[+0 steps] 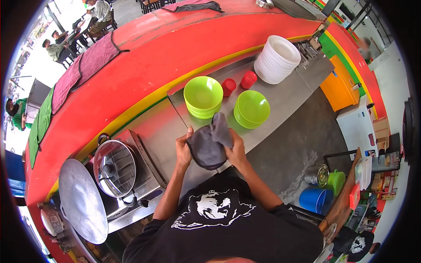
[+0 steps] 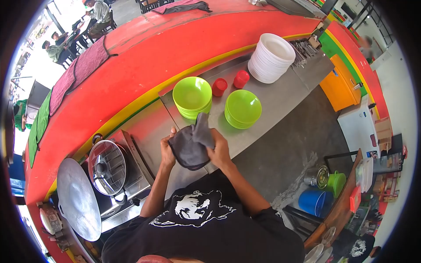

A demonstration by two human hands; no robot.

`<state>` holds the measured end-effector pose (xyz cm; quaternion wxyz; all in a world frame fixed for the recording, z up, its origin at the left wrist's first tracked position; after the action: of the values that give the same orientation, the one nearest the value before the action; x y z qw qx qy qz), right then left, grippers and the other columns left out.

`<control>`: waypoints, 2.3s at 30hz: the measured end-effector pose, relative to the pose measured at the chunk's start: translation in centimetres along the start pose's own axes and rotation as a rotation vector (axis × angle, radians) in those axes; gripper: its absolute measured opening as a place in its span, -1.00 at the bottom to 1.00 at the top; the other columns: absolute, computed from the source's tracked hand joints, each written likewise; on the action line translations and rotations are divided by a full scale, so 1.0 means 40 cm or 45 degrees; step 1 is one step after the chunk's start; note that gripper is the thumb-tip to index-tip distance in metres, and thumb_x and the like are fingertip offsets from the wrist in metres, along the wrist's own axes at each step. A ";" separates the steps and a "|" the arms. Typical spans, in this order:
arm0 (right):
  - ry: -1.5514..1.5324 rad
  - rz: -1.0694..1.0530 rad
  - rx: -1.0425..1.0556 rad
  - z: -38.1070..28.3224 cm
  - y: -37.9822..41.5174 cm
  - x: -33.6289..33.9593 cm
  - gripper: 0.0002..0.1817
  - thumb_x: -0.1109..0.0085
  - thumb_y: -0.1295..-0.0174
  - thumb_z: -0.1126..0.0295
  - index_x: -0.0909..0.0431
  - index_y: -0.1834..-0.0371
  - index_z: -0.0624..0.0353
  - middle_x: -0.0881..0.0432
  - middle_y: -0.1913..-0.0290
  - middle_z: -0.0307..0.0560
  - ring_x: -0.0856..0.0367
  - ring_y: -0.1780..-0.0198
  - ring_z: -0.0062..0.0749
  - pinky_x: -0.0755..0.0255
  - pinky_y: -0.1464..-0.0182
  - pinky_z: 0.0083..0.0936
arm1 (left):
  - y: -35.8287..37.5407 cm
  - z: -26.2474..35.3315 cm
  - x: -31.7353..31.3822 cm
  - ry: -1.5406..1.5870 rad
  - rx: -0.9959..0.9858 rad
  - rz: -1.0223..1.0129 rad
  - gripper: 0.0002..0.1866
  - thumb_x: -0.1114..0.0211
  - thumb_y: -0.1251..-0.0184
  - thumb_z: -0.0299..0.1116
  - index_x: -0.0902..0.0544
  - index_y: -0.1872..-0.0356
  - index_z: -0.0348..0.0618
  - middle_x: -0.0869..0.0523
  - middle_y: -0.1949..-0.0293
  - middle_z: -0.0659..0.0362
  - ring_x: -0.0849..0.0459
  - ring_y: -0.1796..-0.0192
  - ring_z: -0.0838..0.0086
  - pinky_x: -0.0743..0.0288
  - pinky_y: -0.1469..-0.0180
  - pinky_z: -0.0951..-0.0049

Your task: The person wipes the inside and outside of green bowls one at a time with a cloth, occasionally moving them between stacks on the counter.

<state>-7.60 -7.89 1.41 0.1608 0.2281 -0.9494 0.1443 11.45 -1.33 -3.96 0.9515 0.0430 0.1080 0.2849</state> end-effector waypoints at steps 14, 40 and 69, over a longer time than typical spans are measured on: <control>0.242 -0.215 0.371 -0.004 0.067 0.097 -0.15 -0.30 -0.02 0.52 -0.28 -0.50 0.16 -0.27 -0.54 -0.02 -0.08 -0.60 -0.01 -0.04 -0.58 -0.07 | 0.042 -0.074 -0.038 -0.094 0.409 0.336 -0.33 -0.03 -0.55 0.17 -0.67 0.34 -0.38 -0.69 0.45 0.19 -0.61 0.43 0.57 -0.49 0.43 0.43; -0.048 -0.315 0.324 0.152 0.128 0.222 -0.11 -0.31 -0.14 0.42 -0.11 -0.57 0.22 -0.10 -0.60 0.13 0.00 -0.61 0.16 0.07 -0.59 -0.06 | 0.303 -0.203 -0.250 0.471 0.725 0.938 -0.37 -0.04 -0.47 0.16 -0.58 -0.06 -0.33 -0.74 0.17 0.01 -0.74 0.16 0.31 -0.63 0.14 0.26; 0.073 -0.287 0.491 0.125 0.105 0.357 -0.05 -0.37 -0.04 0.34 -0.14 -0.56 0.21 -0.13 -0.59 0.12 -0.01 -0.60 0.17 0.06 -0.59 -0.08 | 0.231 -0.185 -0.346 0.307 0.447 0.661 -0.32 0.03 -0.56 0.11 -0.63 0.07 -0.51 -0.75 0.23 0.01 -0.74 0.24 0.32 -0.61 0.15 0.30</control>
<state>-22.89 -11.56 1.34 0.1561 0.3552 -0.8677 0.3107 -6.45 -1.09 -7.32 0.8057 0.1983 0.2527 0.4977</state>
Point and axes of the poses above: each hand's wrist, its own y-axis away from the middle knuckle, its own x-axis out of the back of the hand, z = x × y, the point moved 6 cm from there along -y, towards the middle knuckle
